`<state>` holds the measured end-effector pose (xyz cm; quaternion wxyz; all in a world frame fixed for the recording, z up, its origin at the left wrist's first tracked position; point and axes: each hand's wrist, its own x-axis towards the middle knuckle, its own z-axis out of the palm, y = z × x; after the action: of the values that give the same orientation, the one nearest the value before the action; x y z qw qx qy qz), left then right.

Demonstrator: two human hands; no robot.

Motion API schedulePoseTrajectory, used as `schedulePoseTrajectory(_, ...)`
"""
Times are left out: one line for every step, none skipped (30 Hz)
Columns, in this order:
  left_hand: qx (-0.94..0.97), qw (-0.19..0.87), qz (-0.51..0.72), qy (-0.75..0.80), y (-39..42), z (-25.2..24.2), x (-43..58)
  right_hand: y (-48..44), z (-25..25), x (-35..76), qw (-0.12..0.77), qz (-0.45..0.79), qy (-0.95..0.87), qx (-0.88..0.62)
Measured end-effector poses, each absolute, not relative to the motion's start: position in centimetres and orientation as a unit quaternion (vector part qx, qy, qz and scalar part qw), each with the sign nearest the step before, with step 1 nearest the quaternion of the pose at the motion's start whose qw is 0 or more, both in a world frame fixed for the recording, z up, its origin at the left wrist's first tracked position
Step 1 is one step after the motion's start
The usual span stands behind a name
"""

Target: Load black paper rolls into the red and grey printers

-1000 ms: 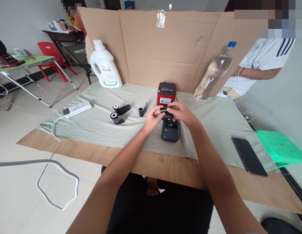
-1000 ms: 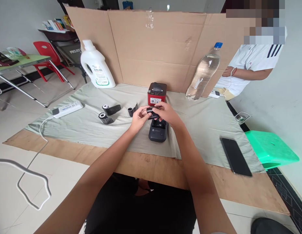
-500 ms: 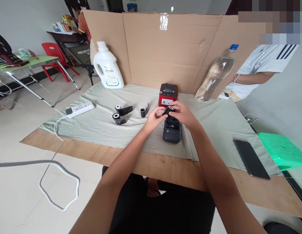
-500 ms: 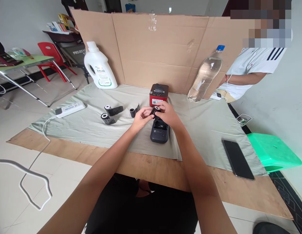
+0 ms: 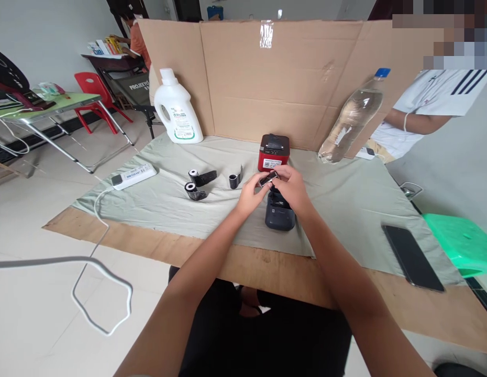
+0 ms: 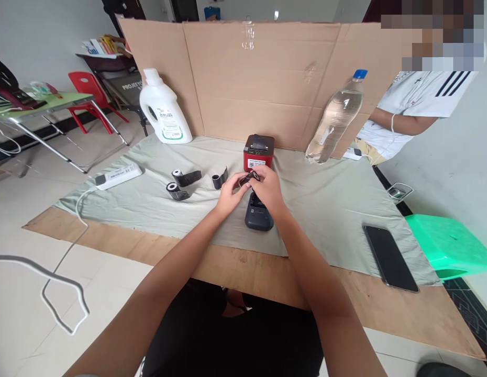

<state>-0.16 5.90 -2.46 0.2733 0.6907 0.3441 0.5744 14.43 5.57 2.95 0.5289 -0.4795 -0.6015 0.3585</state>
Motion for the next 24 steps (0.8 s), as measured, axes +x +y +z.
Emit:
schedulePoseTrajectory(0.677,0.293,0.579,0.348,5.9,-2.5,0.0,5.6,3.0,14.4,0.539,0.361,-0.592,-0.478)
schedulePoseTrajectory(0.660,0.308,0.585,0.356,6.0,-2.5,0.1,5.6,3.0,14.4,0.548,0.359,-0.584,-0.480)
schedulePoseTrajectory(0.642,0.316,0.593,0.369,6.0,-2.5,0.2,5.6,3.1,14.3,0.554,0.350,-0.577,-0.486)
schedulePoseTrajectory(0.625,0.315,0.602,0.384,6.2,-2.5,0.1,5.5,3.1,14.1,0.560,0.337,-0.571,-0.496)
schedulePoseTrajectory(0.612,0.306,0.610,0.400,6.3,-2.2,-0.3,5.4,3.1,13.7,0.566,0.320,-0.566,-0.507)
schedulePoseTrajectory(0.603,0.291,0.615,0.416,6.6,-1.8,-0.8,5.0,3.0,13.2,0.571,0.302,-0.562,-0.516)
schedulePoseTrajectory(0.598,0.269,0.619,0.433,6.8,-1.3,-1.7,4.5,2.8,12.4,0.576,0.283,-0.564,-0.520)
schedulePoseTrajectory(0.596,0.246,0.617,0.451,7.2,-0.6,-2.8,3.8,2.5,11.5,0.578,0.266,-0.574,-0.515)
schedulePoseTrajectory(0.595,0.221,0.612,0.473,7.7,0.2,-4.1,2.9,2.0,10.4,0.580,0.251,-0.589,-0.504)
schedulePoseTrajectory(0.590,0.195,0.603,0.500,8.2,1.1,-5.6,1.8,1.3,9.2,0.572,0.244,-0.618,-0.481)
schedulePoseTrajectory(0.597,0.172,0.573,0.535,8.9,2.0,-7.1,0.6,0.6,8.0,0.564,0.238,-0.642,-0.461)
schedulePoseTrajectory(0.604,0.148,0.531,0.576,9.7,2.8,-8.6,-0.7,-0.3,6.8,0.545,0.241,-0.673,-0.438)
schedulePoseTrajectory(0.605,0.125,0.483,0.620,10.6,3.6,-9.9,-2.0,-1.1,5.8,0.521,0.252,-0.705,-0.410)
schedulePoseTrajectory(0.601,0.100,0.439,0.661,11.5,4.2,-11.1,-3.1,-2.0,5.0,0.497,0.265,-0.732,-0.382)
schedulePoseTrajectory(0.601,0.085,0.392,0.691,12.4,4.6,-12.0,-4.1,-2.7,4.3,0.463,0.282,-0.761,-0.357)
schedulePoseTrajectory(0.606,0.075,0.346,0.712,13.3,4.8,-12.7,-4.8,-3.2,3.9,0.427,0.293,-0.786,-0.339)
schedulePoseTrajectory(0.613,0.071,0.304,0.726,14.1,4.8,-13.1,-5.3,-3.6,3.7,0.398,0.302,-0.803,-0.325)
schedulePoseTrajectory(0.622,0.072,0.268,0.732,14.8,4.6,-13.3,-5.5,-3.9,3.7,0.377,0.308,-0.814,-0.318)
schedulePoseTrajectory(0.633,0.074,0.241,0.732,15.3,4.3,-13.2,-5.6,-4.0,3.7,0.365,0.312,-0.818,-0.317)
schedulePoseTrajectory(0.644,0.075,0.221,0.729,15.6,3.9,-13.0,-5.5,-4.0,3.9,0.361,0.316,-0.816,-0.322)
schedulePoseTrajectory(0.653,0.075,0.204,0.726,15.8,3.5,-12.7,-5.4,-3.9,4.0,0.360,0.320,-0.813,-0.328)
schedulePoseTrajectory(0.661,0.073,0.189,0.723,15.9,3.0,-12.3,-5.2,-3.8,4.2,0.359,0.323,-0.809,-0.333)
schedulePoseTrajectory(0.667,0.068,0.174,0.722,15.9,2.6,-11.8,-5.0,-3.8,4.3,0.357,0.327,-0.808,-0.337)
schedulePoseTrajectory(0.670,0.063,0.159,0.723,15.9,2.2,-11.4,-4.9,-3.8,4.3,0.354,0.329,-0.808,-0.336)
